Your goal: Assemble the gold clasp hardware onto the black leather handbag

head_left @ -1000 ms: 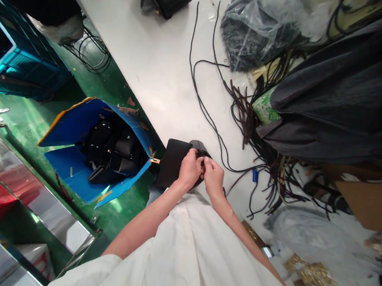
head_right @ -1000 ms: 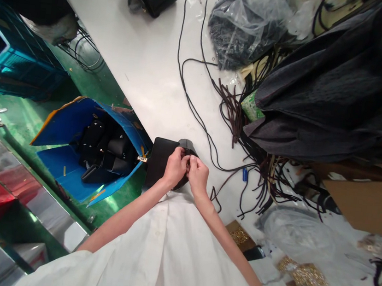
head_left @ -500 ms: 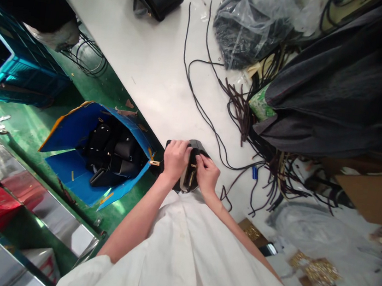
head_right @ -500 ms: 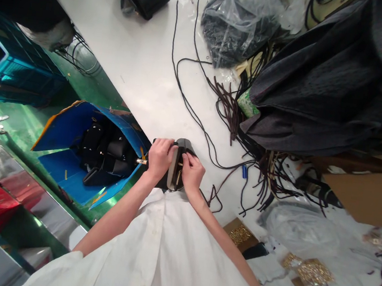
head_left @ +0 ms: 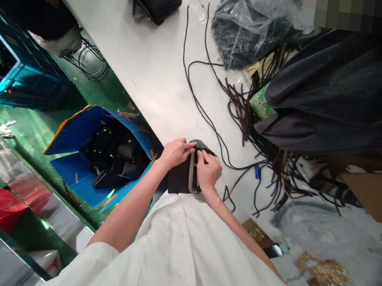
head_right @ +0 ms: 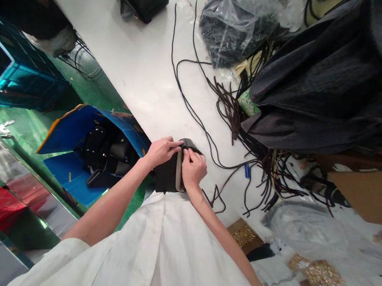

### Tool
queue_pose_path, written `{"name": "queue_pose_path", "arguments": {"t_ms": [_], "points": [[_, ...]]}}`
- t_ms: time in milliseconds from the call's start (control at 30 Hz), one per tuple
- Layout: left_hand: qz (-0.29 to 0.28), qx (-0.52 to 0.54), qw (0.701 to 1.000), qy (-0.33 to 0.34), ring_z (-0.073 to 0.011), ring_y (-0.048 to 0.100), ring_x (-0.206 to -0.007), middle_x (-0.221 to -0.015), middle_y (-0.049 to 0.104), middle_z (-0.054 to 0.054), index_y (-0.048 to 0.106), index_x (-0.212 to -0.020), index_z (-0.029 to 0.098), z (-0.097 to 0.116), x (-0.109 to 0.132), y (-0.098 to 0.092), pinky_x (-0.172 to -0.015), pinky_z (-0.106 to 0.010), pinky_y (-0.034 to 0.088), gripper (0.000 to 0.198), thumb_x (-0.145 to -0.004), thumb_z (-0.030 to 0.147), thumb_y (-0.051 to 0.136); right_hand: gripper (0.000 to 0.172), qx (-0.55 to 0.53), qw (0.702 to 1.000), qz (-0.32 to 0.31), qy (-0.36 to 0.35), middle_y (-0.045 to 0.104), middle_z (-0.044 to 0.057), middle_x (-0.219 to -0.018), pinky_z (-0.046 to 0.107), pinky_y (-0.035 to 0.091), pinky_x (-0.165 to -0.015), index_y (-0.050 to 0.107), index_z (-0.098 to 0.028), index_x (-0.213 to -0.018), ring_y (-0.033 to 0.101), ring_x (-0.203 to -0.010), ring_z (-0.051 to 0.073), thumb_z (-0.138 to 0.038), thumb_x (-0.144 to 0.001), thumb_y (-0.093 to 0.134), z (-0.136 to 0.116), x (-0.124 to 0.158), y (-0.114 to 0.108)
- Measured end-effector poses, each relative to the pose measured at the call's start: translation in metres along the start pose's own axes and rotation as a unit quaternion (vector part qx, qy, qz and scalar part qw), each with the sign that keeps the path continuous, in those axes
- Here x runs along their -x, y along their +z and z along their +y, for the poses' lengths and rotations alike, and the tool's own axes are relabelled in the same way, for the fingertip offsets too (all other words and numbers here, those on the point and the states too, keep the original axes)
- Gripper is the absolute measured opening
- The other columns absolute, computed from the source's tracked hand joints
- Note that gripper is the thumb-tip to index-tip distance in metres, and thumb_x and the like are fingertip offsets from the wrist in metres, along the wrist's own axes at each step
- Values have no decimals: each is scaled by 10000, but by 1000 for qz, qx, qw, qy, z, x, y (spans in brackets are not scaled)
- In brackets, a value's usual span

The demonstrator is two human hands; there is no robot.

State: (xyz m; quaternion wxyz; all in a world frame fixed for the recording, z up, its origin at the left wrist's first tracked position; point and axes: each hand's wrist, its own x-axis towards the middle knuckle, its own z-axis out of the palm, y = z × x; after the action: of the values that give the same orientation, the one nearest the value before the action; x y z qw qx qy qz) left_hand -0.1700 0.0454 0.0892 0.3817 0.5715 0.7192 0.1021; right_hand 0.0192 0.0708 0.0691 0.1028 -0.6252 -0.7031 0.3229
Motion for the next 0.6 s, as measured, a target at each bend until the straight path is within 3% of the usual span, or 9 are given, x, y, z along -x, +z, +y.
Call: {"name": "queue_pose_path", "arguments": {"t_ms": [133, 267, 467, 600], "points": [[4, -5, 1000, 16, -259, 720, -1095, -1137, 741, -64, 709, -1541, 361, 14, -2, 1, -898, -332, 522, 419, -1184, 443, 506, 405, 25, 999, 27, -16, 840, 117, -1174, 346, 508, -909, 868, -213, -1249, 742, -1026, 257, -452, -1142, 559, 1, -10, -6], [-2, -7, 1000, 13, -265, 721, -1093, -1154, 754, -73, 724, -1527, 343, 20, -5, 1, -903, -339, 520, 414, -1182, 416, 507, 357, 53, 997, 27, -45, 841, 98, -1140, 330, 465, -839, 868, -223, -1208, 734, -990, 237, -399, -1137, 565, 2, -18, -7], [-19, 8, 1000, -9, -268, 708, -1133, -1184, 747, -87, 693, -1560, 339, 22, 1, 1, -947, -329, 532, 430, -1188, 380, 482, 383, 123, 989, 11, -78, 829, 98, -1183, 327, 455, -812, 836, -207, -1240, 731, -1011, 224, -396, -1167, 512, 9, -18, -3], [-24, 50, 997, -51, -284, 696, -1200, -1268, 738, -117, 645, -1605, 297, 40, 10, 0, -1043, -364, 554, 461, -1170, 340, 497, 342, 122, 986, 6, -117, 819, 117, -1120, 317, 482, -795, 833, -190, -1164, 727, -990, 225, -351, -1149, 531, 0, -24, -14]]}}
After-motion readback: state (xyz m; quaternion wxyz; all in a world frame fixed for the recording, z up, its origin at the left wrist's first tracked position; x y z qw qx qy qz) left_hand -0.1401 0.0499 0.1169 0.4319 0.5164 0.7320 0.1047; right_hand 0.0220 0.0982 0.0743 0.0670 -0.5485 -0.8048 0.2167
